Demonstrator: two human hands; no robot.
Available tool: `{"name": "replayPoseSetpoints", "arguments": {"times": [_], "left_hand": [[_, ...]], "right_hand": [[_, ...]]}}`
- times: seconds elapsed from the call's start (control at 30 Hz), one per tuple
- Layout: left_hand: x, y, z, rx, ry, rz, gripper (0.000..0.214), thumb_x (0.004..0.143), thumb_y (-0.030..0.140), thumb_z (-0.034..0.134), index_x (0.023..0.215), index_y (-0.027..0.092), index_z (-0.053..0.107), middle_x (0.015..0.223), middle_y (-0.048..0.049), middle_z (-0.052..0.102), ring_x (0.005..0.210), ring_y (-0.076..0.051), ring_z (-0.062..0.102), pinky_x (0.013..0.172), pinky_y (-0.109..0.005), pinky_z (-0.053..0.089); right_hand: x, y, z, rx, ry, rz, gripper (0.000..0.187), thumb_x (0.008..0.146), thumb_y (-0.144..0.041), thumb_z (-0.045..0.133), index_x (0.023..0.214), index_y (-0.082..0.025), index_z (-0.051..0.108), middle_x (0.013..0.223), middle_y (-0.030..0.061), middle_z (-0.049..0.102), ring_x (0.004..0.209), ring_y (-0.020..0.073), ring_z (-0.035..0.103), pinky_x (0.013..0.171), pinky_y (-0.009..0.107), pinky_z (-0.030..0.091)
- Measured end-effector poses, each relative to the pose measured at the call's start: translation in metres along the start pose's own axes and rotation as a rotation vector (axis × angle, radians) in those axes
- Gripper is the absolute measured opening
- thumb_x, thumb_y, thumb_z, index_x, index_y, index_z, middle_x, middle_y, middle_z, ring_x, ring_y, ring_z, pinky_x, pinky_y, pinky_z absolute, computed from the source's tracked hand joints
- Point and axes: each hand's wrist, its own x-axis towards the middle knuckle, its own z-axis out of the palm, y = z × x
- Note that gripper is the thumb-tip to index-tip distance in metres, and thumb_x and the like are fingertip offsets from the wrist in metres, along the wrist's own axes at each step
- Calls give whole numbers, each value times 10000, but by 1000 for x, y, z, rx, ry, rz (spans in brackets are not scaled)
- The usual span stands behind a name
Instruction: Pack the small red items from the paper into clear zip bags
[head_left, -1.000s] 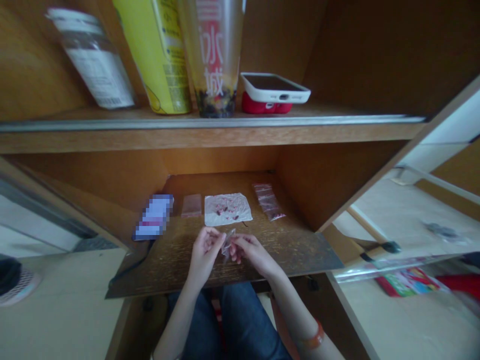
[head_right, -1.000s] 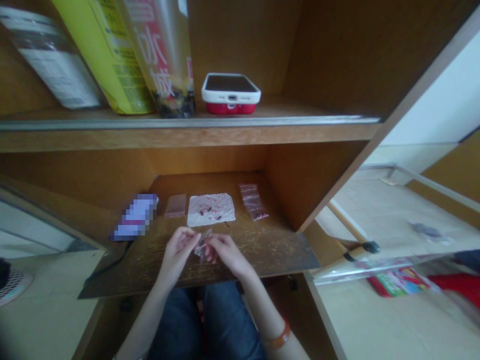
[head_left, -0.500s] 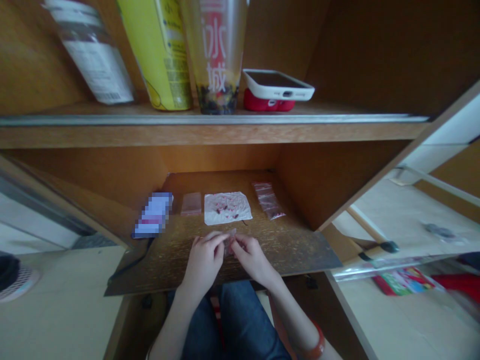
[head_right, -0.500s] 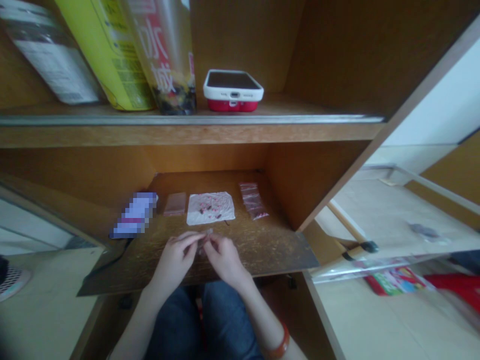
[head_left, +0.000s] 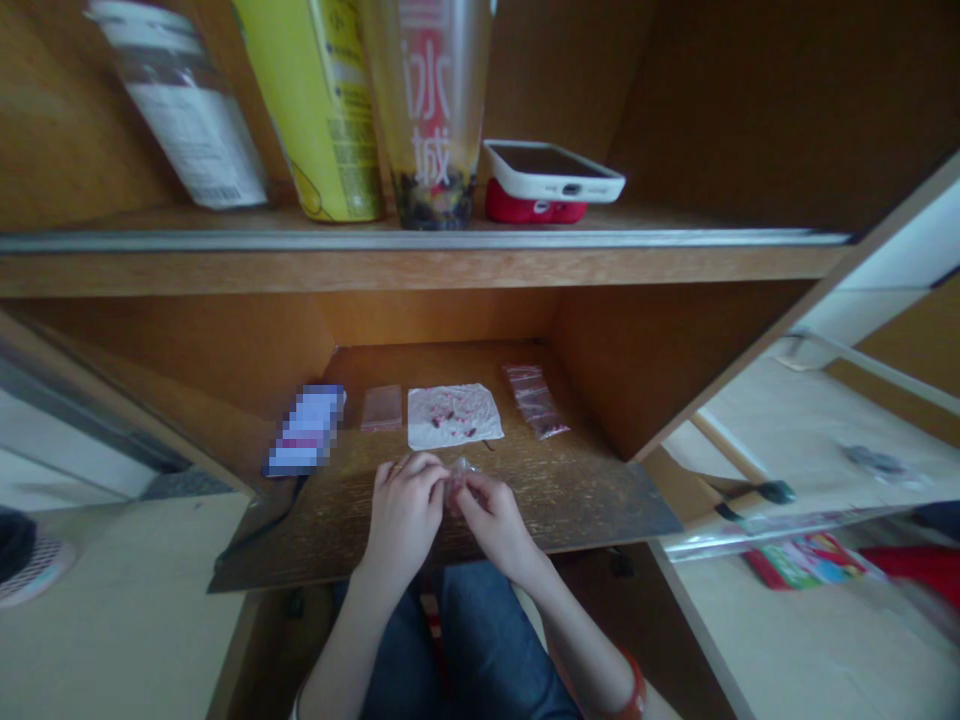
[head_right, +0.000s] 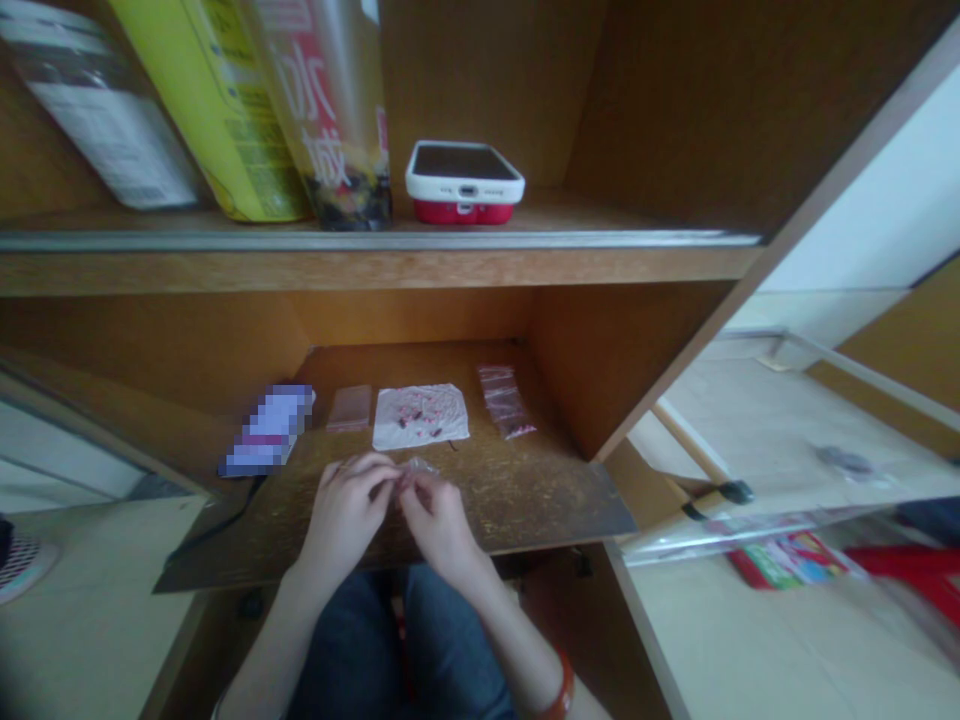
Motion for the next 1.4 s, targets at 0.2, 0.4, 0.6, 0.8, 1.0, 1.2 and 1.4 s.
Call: {"name": "replayPoseSetpoints", "arguments": {"times": [0.2,0.4,0.6,0.8,1.0,1.2,1.4], "left_hand": [[0,4,-1,41,-35,-3,239,846,68,482,882,208,673,987,-42,700,922,-225,620,809,-386,346],[2,3,-4,56,8,-8,376,815,73,538,1132,253,630,1108,-39,677,987,-234,605,828,-388,353],[5,0,-6,79,40,23,327,845,154,565,1134,281,650,1140,-56,663,1017,-246,593,852,-399,370],[6,-4,-5,56,39,123,296,857,212,594,1137,284,657,1181,-67,643,1034,-239,584,877,-402,374],[4,-10,-4,17,48,154,268,850,239,623,1108,295,669,1187,-48,641,1028,-235,590,890,-402,356],[3,-11,-5,-69,90,149,155,888,262,561,959,260,699,1143,-41,664,1005,-214,609,877,-376,350],[10,-26,-6,-127,151,52,160,871,304,572,767,218,657,1036,-32,705,970,-217,636,900,-367,366]], "right_hand": [[-1,0,4,-76,80,-26,258,886,-284,471,678,-178,579,654,6,557,598,125,451,587,254,349],[0,2,10,229,119,133,260,822,-398,588,703,-167,567,656,4,577,579,120,511,514,225,389],[13,-1,2,921,-52,573,371,801,-493,618,983,-173,570,807,32,657,671,160,648,568,283,535],[27,4,-14,1228,-112,693,372,910,-488,483,895,-135,600,769,56,674,708,146,658,730,302,530],[33,15,-19,1292,-48,706,391,940,-487,428,831,-147,585,761,50,676,696,141,666,726,295,526],[39,14,-18,1260,-14,760,359,967,-413,393,829,-132,569,750,60,670,691,146,666,740,311,534],[65,16,-17,1076,135,634,131,913,-294,491,894,-181,555,742,26,660,708,147,660,708,299,537]]}}
